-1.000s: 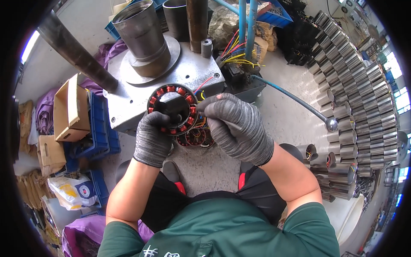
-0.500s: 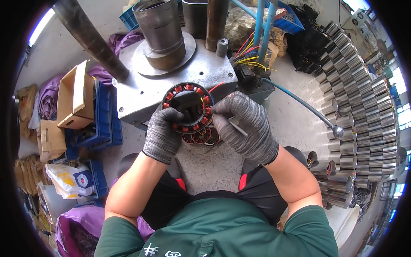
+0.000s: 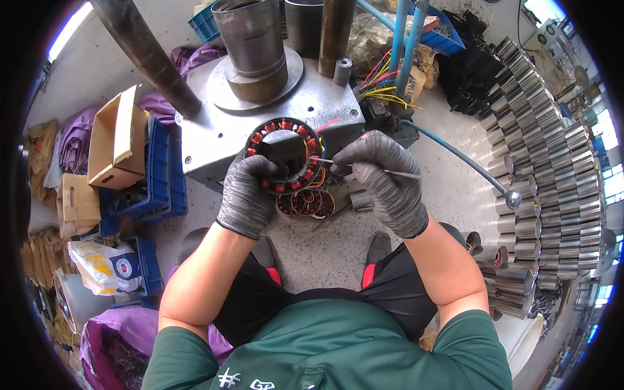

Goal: The person is assembling motor stators by manually inserting components and wiring into a metal frame and using a metal tool. They place the assembled units into metal cylinders and operate a manual press to finalize the assembly.

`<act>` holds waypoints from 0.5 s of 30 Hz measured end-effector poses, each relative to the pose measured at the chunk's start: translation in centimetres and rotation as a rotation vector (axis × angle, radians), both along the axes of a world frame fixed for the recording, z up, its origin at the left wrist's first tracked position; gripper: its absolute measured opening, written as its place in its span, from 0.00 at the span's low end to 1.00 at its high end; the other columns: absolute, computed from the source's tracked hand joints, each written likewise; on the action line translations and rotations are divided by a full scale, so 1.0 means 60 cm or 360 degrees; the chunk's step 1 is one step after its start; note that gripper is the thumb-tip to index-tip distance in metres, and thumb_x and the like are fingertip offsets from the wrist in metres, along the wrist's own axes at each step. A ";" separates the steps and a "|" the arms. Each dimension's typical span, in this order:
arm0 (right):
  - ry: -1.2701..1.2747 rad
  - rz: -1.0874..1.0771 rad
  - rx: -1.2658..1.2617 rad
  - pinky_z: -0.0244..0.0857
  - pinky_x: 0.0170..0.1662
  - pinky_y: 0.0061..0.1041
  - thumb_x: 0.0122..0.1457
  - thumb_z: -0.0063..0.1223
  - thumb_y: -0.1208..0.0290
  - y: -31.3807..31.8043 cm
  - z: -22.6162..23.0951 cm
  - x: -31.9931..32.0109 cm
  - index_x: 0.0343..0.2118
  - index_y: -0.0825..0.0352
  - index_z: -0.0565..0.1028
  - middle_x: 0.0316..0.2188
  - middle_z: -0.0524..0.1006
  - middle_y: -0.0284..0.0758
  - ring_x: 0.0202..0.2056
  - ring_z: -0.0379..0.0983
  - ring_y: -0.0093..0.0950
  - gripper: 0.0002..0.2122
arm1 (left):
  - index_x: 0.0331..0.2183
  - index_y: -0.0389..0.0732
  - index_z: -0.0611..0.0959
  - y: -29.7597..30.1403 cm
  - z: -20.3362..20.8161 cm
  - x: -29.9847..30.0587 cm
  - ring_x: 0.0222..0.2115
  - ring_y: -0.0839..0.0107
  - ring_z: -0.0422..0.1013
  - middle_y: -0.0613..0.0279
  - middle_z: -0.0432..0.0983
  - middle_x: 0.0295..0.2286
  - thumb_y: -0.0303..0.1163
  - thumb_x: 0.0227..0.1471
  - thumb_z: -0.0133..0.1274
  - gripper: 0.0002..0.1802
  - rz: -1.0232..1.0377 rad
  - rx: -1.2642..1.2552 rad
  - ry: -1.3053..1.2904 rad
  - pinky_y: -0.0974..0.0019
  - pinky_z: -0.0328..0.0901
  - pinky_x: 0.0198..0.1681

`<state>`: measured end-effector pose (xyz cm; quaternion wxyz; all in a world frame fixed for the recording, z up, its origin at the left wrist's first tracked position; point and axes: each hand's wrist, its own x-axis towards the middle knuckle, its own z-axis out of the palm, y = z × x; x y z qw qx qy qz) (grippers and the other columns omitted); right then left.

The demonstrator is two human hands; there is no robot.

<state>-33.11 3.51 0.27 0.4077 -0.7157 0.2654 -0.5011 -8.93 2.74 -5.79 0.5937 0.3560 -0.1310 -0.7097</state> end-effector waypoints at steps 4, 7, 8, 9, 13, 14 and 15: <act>-0.0158 -0.0006 0.0114 0.73 0.42 0.26 0.62 0.53 0.82 -0.005 -0.008 -0.006 0.42 0.70 0.82 0.34 0.82 0.35 0.38 0.80 0.26 0.09 | 0.49 0.32 0.79 0.001 0.016 -0.003 0.30 0.63 0.78 0.55 0.80 0.34 0.18 0.38 0.50 0.30 0.0021 -0.0076 -0.0158 0.62 0.79 0.31; 0.0040 -0.0092 -0.0116 0.72 0.43 0.29 0.60 0.52 0.83 -0.005 -0.004 -0.011 0.40 0.69 0.83 0.32 0.82 0.35 0.36 0.79 0.27 0.09 | 0.51 0.32 0.79 0.002 0.019 -0.005 0.36 0.58 0.80 0.53 0.81 0.38 0.17 0.38 0.50 0.32 0.0018 -0.0135 0.0029 0.56 0.81 0.41; 0.0186 -0.0085 -0.0237 0.72 0.45 0.30 0.62 0.52 0.80 -0.006 -0.001 -0.017 0.41 0.71 0.82 0.35 0.83 0.39 0.38 0.79 0.29 0.08 | 0.52 0.31 0.79 0.000 0.016 -0.002 0.41 0.55 0.80 0.51 0.81 0.40 0.17 0.38 0.49 0.33 -0.0021 -0.0137 0.0018 0.52 0.80 0.49; 0.0333 -0.0076 -0.0355 0.72 0.47 0.32 0.64 0.52 0.77 -0.008 0.000 -0.021 0.42 0.74 0.81 0.38 0.83 0.42 0.39 0.79 0.32 0.08 | 0.52 0.31 0.79 0.000 0.017 -0.004 0.41 0.55 0.80 0.51 0.81 0.40 0.17 0.38 0.49 0.33 -0.0027 -0.0136 0.0017 0.52 0.80 0.49; 0.0369 -0.0099 -0.0295 0.72 0.46 0.32 0.64 0.52 0.77 -0.009 0.005 -0.019 0.41 0.74 0.81 0.37 0.83 0.41 0.39 0.79 0.31 0.09 | 0.58 0.26 0.74 0.002 0.023 -0.006 0.45 0.48 0.81 0.42 0.82 0.46 0.24 0.30 0.51 0.45 -0.0055 -0.0154 -0.0238 0.52 0.79 0.54; 0.0367 -0.0098 -0.0293 0.72 0.46 0.32 0.64 0.52 0.77 -0.009 0.004 -0.019 0.41 0.74 0.81 0.37 0.83 0.41 0.39 0.79 0.31 0.09 | 0.58 0.26 0.74 0.002 0.023 -0.005 0.46 0.48 0.81 0.42 0.82 0.46 0.24 0.30 0.51 0.45 -0.0073 -0.0162 -0.0274 0.52 0.80 0.54; 0.0368 -0.0097 -0.0268 0.72 0.47 0.31 0.65 0.52 0.77 -0.010 0.004 -0.020 0.42 0.73 0.81 0.36 0.83 0.41 0.39 0.79 0.31 0.09 | 0.58 0.26 0.74 0.003 0.023 -0.006 0.46 0.48 0.81 0.42 0.82 0.46 0.24 0.30 0.51 0.45 -0.0073 -0.0161 -0.0273 0.52 0.80 0.54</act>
